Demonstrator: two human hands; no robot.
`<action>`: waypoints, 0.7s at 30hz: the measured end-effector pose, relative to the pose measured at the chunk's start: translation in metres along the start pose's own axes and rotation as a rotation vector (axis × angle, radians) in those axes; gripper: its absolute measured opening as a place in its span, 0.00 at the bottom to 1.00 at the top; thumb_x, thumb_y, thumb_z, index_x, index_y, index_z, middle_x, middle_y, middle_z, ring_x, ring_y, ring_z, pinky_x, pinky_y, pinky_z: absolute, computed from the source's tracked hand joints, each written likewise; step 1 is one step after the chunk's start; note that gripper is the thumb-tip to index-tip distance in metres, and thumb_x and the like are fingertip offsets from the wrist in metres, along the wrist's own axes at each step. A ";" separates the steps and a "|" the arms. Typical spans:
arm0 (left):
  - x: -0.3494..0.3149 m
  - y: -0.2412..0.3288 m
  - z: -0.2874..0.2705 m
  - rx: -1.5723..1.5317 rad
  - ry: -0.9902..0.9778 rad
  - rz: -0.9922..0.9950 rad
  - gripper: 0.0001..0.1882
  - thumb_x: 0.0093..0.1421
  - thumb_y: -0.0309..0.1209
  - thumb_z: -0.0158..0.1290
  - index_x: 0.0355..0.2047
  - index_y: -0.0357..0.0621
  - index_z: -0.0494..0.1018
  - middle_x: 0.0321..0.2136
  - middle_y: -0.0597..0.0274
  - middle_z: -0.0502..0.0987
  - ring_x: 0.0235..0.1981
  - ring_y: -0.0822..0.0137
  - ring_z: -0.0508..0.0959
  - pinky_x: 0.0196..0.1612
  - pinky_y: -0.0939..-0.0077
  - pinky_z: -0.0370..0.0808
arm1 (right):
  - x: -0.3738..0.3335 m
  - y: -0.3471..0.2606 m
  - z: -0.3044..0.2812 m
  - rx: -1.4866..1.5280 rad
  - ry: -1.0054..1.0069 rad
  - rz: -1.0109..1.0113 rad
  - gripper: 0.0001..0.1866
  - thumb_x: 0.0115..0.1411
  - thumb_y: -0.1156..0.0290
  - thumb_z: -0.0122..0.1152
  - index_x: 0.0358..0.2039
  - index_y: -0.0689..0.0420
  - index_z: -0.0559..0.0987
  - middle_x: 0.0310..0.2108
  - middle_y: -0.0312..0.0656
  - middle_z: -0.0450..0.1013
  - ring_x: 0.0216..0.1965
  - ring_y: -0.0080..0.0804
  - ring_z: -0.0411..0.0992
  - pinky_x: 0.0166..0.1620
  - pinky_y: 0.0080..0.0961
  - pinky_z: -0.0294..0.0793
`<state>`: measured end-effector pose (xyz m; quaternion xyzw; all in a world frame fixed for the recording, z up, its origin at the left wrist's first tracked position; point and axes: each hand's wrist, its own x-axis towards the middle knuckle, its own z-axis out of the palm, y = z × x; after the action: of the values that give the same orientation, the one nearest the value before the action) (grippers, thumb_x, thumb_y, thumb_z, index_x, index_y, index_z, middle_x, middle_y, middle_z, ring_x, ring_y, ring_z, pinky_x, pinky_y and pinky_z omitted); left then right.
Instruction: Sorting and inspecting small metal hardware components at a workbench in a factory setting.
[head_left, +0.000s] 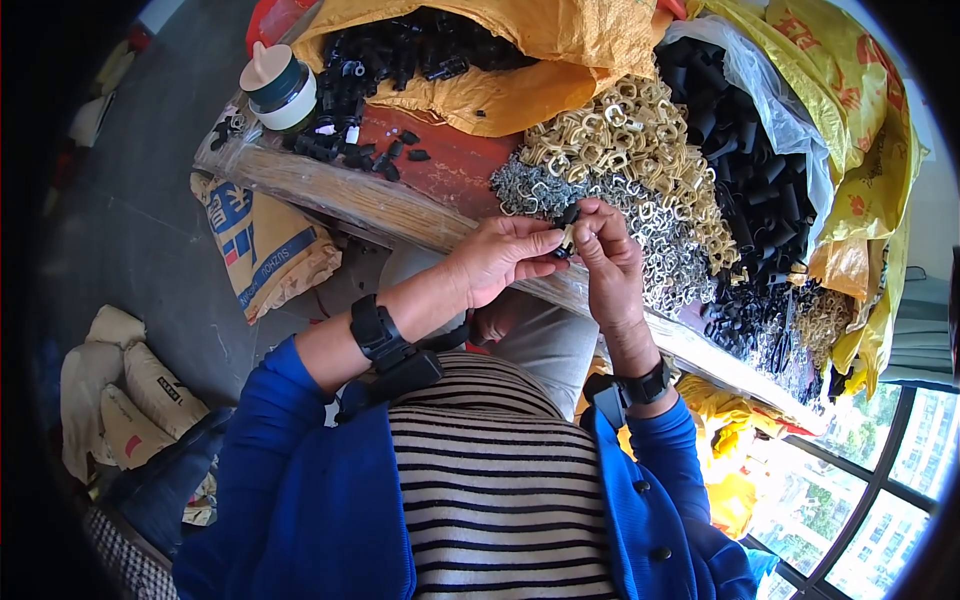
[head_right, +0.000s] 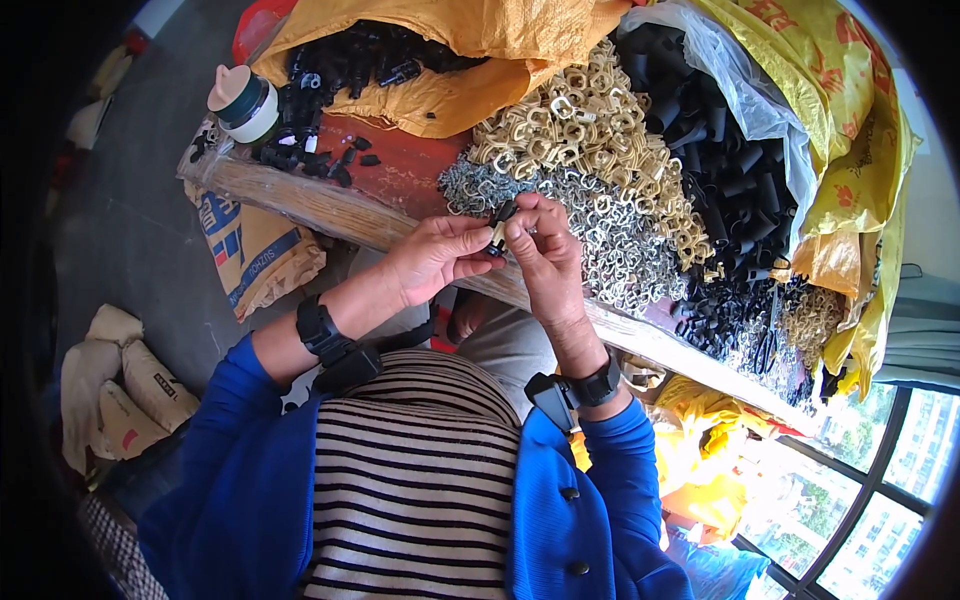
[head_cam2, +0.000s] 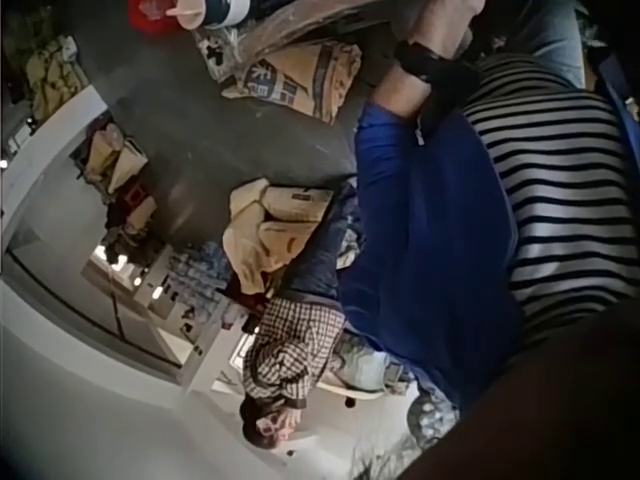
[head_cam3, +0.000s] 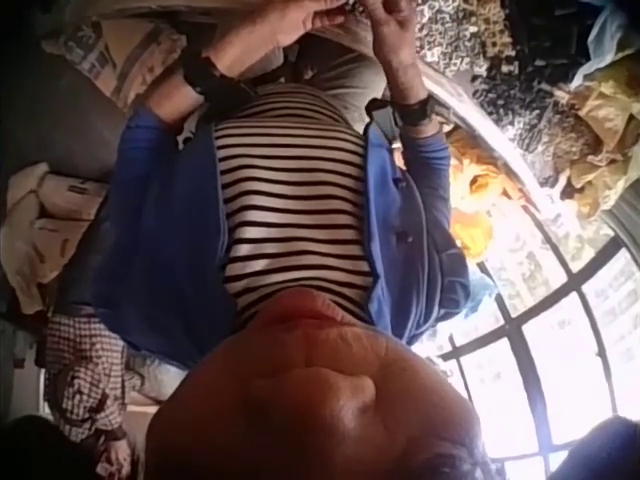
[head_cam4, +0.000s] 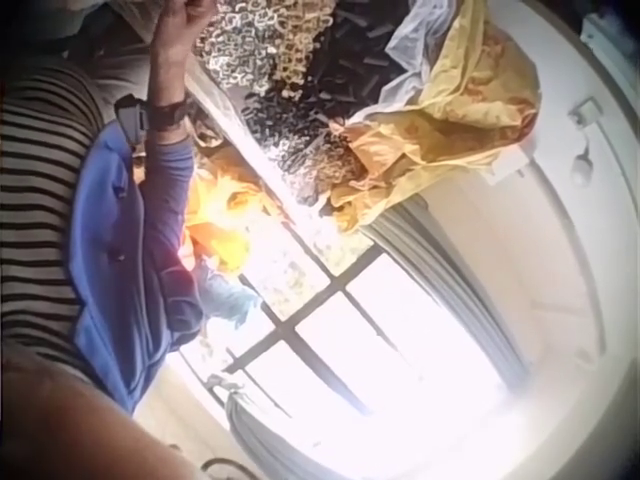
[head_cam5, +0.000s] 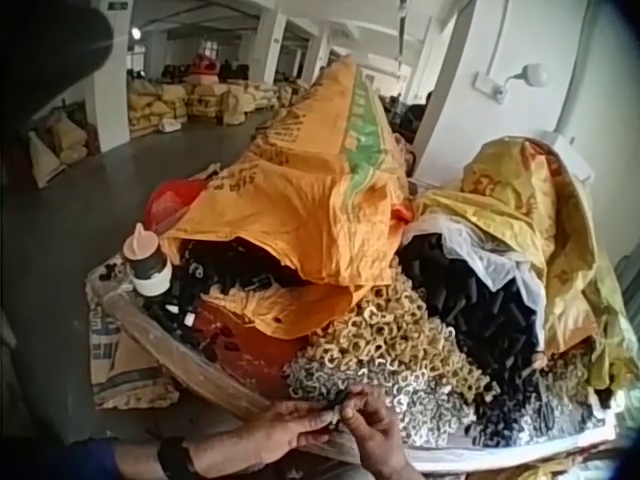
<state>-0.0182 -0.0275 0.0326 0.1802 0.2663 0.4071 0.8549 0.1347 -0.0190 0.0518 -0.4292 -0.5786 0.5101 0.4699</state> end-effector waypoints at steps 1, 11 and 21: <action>0.002 -0.001 0.001 -0.008 -0.011 -0.004 0.11 0.52 0.30 0.47 0.36 0.39 0.68 0.32 0.62 0.72 0.32 0.67 0.74 0.35 0.84 0.72 | -0.001 0.000 0.002 -0.002 0.008 0.000 0.04 0.51 0.73 0.52 0.27 0.59 0.71 0.38 0.35 0.62 0.37 0.19 0.59 0.40 0.16 0.59; -0.004 0.009 -0.008 0.132 0.107 0.016 0.09 0.52 0.28 0.46 0.32 0.37 0.68 0.27 0.56 0.73 0.27 0.69 0.75 0.28 0.86 0.73 | -0.024 0.001 -0.089 -0.745 0.278 -0.162 0.09 0.47 0.73 0.56 0.29 0.60 0.70 0.26 0.37 0.66 0.25 0.22 0.65 0.30 0.18 0.66; 0.009 -0.001 0.006 0.166 0.071 -0.036 0.09 0.53 0.29 0.46 0.33 0.38 0.68 0.27 0.56 0.73 0.26 0.70 0.74 0.27 0.87 0.73 | -0.077 0.037 -0.211 -1.483 0.554 0.231 0.12 0.44 0.67 0.56 0.29 0.57 0.71 0.23 0.41 0.68 0.24 0.33 0.68 0.27 0.28 0.66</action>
<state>-0.0095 -0.0213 0.0340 0.2311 0.3327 0.3742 0.8342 0.3566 -0.0505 0.0145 -0.7980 -0.5813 -0.0872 0.1330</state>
